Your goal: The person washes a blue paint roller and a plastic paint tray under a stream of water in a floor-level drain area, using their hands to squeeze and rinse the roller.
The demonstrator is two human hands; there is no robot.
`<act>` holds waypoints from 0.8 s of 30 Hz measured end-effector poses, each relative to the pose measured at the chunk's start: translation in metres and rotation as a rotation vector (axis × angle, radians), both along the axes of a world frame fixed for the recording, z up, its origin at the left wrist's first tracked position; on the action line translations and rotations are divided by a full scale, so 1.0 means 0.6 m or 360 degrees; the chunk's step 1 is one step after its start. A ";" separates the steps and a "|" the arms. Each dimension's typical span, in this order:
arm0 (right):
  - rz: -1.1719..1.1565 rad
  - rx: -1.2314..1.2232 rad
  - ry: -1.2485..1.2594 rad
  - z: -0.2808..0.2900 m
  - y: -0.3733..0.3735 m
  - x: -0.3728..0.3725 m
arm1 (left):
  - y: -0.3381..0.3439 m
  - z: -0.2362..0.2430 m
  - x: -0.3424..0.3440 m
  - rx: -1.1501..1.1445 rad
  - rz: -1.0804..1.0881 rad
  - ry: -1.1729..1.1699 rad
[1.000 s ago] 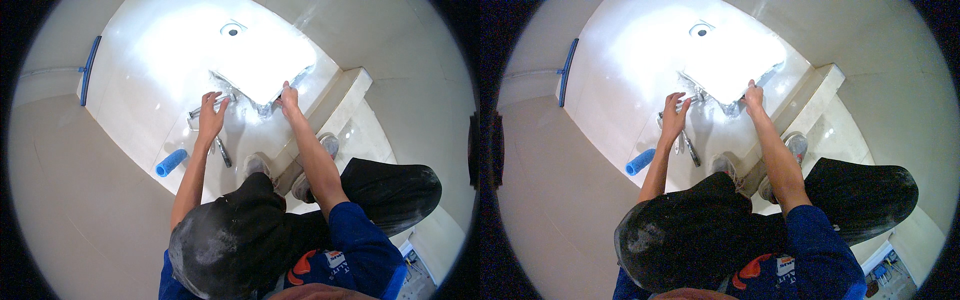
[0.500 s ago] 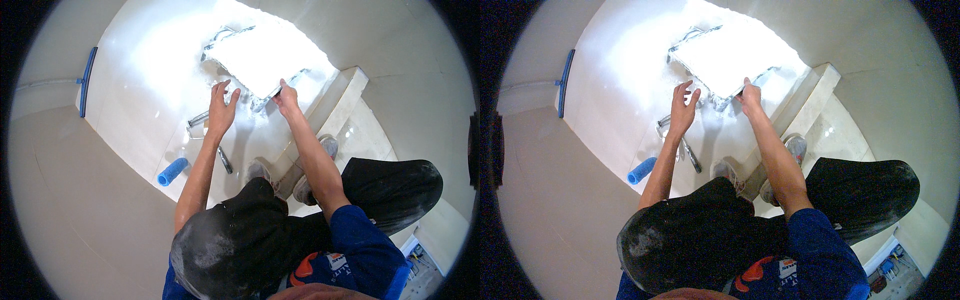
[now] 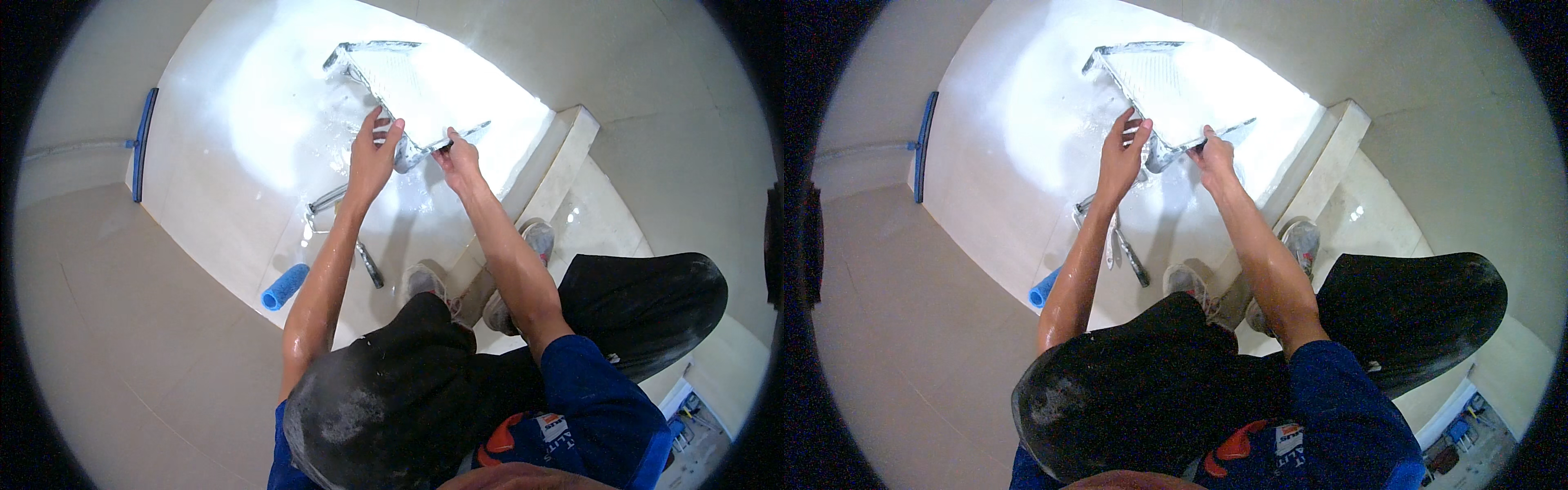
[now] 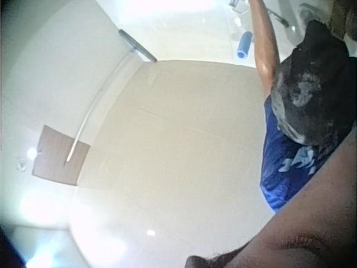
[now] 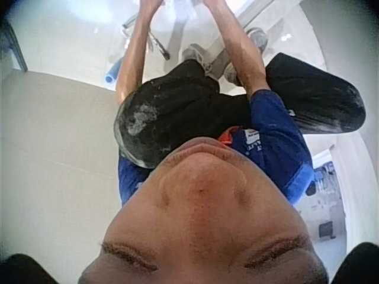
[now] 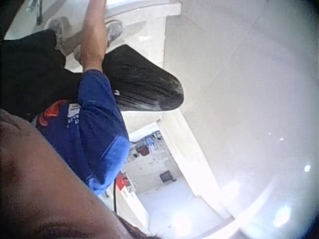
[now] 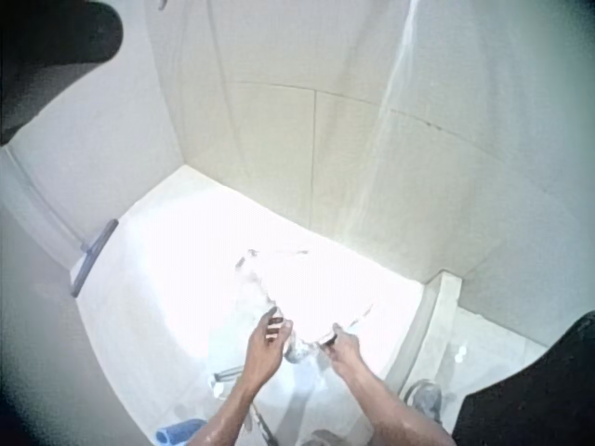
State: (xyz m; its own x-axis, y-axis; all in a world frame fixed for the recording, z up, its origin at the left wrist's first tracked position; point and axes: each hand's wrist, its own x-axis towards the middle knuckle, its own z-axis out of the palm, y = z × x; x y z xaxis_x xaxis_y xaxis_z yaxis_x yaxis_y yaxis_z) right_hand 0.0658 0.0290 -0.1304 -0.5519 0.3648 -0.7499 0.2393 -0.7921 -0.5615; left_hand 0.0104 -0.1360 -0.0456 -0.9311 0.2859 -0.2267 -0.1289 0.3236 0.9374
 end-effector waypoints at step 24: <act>0.0130 -0.0502 0.0281 0.106 0.090 -0.042 | 0.157 0.089 -0.149 -0.0655 -0.0708 0.1333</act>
State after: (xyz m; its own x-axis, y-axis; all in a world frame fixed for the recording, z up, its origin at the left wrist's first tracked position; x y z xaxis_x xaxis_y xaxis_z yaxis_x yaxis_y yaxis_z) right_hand 0.0408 0.0827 -0.0666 -0.7005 0.0801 -0.7091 0.2302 -0.9152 -0.3308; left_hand -0.0792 -0.0420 0.0078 -0.6643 0.6901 0.2873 0.7239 0.4982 0.4772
